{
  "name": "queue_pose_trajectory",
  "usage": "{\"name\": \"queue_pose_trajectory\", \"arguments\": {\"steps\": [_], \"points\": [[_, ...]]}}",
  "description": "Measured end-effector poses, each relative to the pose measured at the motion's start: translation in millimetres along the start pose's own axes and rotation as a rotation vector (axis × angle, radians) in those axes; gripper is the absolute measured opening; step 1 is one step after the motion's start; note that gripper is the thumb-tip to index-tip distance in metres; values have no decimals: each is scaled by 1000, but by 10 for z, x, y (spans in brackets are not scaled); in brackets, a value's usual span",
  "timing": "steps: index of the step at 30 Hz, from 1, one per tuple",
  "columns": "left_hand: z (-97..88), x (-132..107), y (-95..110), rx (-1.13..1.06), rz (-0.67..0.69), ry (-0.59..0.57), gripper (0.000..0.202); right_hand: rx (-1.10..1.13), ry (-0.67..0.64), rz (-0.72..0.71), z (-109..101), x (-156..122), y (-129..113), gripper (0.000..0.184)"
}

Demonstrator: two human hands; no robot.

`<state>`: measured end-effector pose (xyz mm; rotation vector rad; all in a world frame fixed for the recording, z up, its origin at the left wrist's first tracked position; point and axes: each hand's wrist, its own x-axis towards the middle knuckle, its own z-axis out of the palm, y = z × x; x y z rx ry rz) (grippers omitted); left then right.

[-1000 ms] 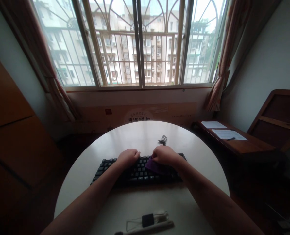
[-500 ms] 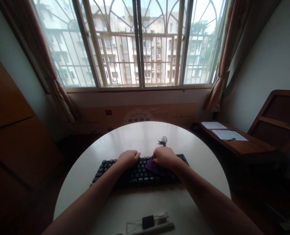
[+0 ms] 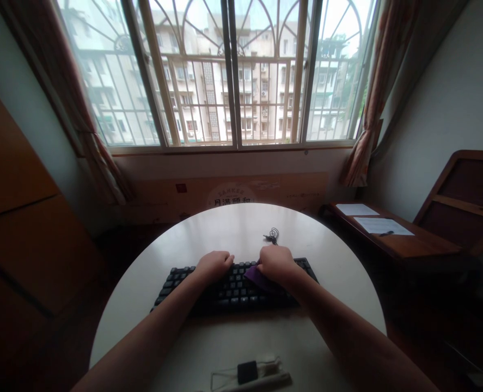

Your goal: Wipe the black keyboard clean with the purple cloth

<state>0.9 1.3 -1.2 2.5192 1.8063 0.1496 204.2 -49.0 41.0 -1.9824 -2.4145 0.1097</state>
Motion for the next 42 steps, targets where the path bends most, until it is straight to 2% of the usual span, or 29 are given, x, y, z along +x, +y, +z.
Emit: {"name": "queue_pose_trajectory", "arguments": {"steps": [14, 24, 37, 42], "points": [[10, 2, -20, -6, -12, 0, 48, 2, -14, -179, 23, 18, 94, 26], [12, -5, -26, 1, -12, 5, 47, 34, 26, -297, 13, 61, 151, 24], [-1, -10, -31, -8, -4, 6, 45, 150, -7, -315, 17, 100, 165, 22], [3, -9, -39, -1, -3, 8, 46, 208, 2, -373, 52, 116, 135, 23]]}}
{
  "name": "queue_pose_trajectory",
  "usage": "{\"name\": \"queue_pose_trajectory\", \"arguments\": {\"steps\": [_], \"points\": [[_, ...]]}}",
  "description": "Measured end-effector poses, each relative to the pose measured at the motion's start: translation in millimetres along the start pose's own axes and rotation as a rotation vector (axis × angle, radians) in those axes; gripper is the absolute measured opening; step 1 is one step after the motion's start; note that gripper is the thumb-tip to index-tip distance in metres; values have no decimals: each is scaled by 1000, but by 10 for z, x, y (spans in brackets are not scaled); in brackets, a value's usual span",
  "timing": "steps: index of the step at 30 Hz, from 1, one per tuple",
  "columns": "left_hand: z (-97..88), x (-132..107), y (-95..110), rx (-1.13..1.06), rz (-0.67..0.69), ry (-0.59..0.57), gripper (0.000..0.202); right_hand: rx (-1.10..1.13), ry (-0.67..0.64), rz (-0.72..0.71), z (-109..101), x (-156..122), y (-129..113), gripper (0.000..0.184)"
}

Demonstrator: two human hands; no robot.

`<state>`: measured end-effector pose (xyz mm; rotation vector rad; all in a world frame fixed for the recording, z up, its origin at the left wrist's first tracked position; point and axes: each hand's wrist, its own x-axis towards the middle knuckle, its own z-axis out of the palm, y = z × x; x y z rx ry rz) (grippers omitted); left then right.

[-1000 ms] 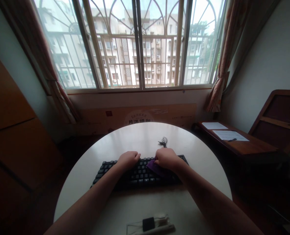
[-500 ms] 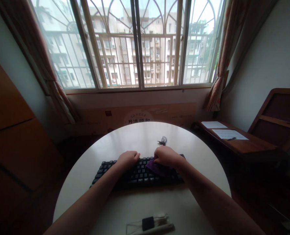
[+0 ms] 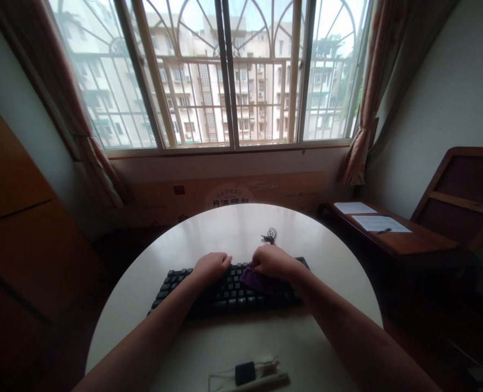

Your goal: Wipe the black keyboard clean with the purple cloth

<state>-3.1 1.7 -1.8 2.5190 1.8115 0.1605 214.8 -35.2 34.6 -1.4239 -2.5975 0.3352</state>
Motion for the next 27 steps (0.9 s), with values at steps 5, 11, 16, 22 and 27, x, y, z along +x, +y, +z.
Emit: {"name": "queue_pose_trajectory", "arguments": {"steps": [5, 11, 16, 22, 27], "points": [[4, 3, 0, 20, 15, 4, 47, 36, 8, -7, 32, 11, 1, 25], [-1, -4, 5, 22, 9, -1, 48, 89, 19, -14, 51, 17, -24, 25], [-5, -6, 14, 15, 14, -1, 48, 64, 29, -39, 56, -2, -36, 25], [-31, -17, 44, 1, 1, -5, 47, 10, 50, -51, 49, -18, -62, 23], [-43, -20, 61, -7, -9, -13, 47, 16, 70, -51, 65, -16, -73, 22]]}}
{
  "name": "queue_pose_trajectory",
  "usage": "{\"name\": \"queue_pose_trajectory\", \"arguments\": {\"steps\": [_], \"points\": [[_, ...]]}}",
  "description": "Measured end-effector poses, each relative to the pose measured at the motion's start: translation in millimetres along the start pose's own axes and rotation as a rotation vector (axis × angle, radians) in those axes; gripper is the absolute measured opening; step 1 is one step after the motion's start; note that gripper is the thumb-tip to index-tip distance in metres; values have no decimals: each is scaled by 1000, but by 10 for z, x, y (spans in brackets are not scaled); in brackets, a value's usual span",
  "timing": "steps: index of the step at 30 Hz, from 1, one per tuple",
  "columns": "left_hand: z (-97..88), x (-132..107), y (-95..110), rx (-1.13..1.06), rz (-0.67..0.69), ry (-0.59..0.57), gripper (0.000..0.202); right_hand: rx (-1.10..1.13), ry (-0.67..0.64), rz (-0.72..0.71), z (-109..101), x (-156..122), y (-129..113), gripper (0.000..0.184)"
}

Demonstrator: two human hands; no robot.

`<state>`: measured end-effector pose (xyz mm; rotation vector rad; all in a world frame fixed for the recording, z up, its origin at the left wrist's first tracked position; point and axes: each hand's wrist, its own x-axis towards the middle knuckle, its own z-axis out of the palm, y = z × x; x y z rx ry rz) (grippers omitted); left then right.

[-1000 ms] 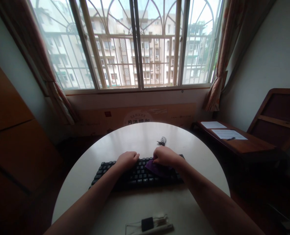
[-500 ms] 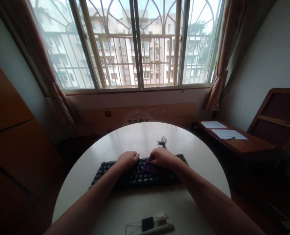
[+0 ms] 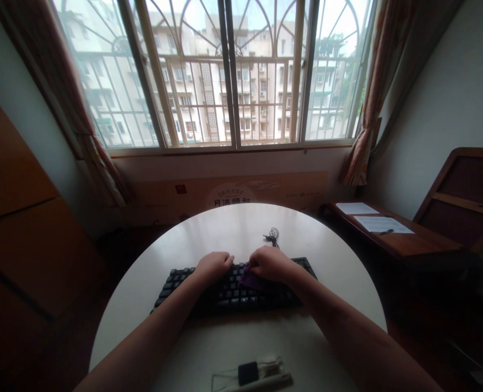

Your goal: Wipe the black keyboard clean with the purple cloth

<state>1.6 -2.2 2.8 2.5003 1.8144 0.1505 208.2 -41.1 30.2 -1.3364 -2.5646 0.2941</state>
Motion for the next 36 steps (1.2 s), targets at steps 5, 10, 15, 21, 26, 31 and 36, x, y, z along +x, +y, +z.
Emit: {"name": "queue_pose_trajectory", "arguments": {"steps": [5, 10, 15, 21, 26, 31, 36], "points": [[18, 8, -18, 4, 13, 7, 48, -18, -30, 21, -29, -14, -5, 24], [9, 6, -21, -5, -4, -9, 48, -121, -64, 99, -116, -54, -2, 22], [13, 13, -20, -5, -7, -6, 46, -133, -121, 158, -189, -83, 61, 22], [42, 24, -41, -3, 2, 7, 47, -100, -124, 134, -186, -82, 116, 22], [28, 21, -34, -5, 0, -12, 48, -77, -91, 91, -174, -84, 128, 23], [10, 8, -17, -11, -6, -15, 48, -65, -70, 31, -181, -98, 123, 22], [13, 12, -14, 5, 6, -16, 49, -20, -125, -13, -226, -121, 137, 22]]}}
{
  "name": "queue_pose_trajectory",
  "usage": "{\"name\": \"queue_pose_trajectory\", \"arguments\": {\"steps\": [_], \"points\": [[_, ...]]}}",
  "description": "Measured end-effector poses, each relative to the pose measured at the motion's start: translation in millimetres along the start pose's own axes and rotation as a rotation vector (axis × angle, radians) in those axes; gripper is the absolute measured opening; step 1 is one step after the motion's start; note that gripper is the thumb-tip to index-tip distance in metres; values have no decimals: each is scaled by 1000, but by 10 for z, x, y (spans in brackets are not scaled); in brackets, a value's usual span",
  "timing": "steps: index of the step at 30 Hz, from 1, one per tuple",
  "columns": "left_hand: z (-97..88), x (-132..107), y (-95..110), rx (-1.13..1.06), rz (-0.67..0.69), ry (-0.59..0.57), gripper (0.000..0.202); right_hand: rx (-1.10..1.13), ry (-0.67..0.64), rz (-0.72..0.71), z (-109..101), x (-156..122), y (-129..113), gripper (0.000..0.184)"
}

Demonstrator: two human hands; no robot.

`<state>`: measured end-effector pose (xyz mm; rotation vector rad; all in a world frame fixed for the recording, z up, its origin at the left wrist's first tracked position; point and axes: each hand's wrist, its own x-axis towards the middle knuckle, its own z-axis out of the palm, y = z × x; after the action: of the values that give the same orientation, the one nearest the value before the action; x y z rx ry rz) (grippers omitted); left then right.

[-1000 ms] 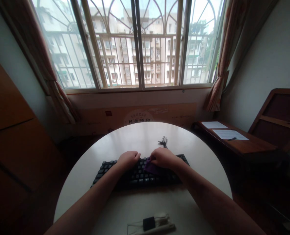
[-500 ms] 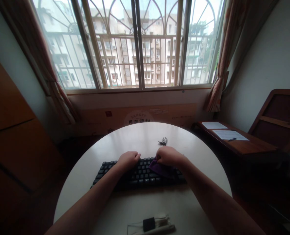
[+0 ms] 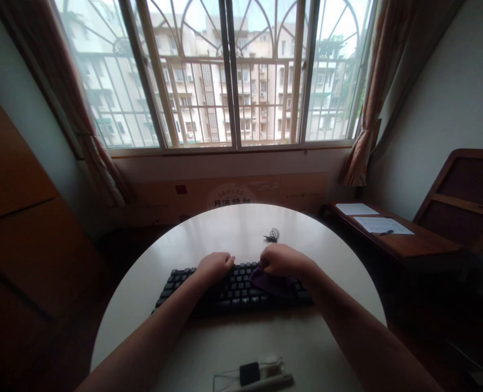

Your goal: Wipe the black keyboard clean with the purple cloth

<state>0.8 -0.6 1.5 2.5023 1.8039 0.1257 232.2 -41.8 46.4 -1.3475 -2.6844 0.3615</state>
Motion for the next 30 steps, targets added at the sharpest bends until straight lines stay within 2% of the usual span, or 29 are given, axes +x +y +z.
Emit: {"name": "queue_pose_trajectory", "arguments": {"steps": [5, 10, 13, 17, 20, 23, 26, 30], "points": [[9, -2, -4, 4, 12, 19, 47, 172, -68, 7, -169, -131, 127, 19], [14, -2, 6, -4, 17, 17, 46, 451, 52, 39, -493, -434, 399, 19], [12, 2, 12, -8, 13, 15, 46, 676, 171, 23, -594, -589, 519, 24], [15, 6, 10, -7, 14, 15, 46, 1082, 400, -96, -461, -590, 521, 18], [14, 1, 8, -7, 12, 14, 47, 1294, 398, -147, -231, -455, 453, 19], [8, -7, 8, -9, 17, 22, 47, 1296, 328, -208, -32, -323, 386, 23], [7, -8, 7, -11, 20, 25, 47, 1266, 369, -290, 69, -264, 331, 25], [17, 6, 0, -9, 9, 16, 47, 1346, 407, -320, 114, -247, 288, 24]]}}
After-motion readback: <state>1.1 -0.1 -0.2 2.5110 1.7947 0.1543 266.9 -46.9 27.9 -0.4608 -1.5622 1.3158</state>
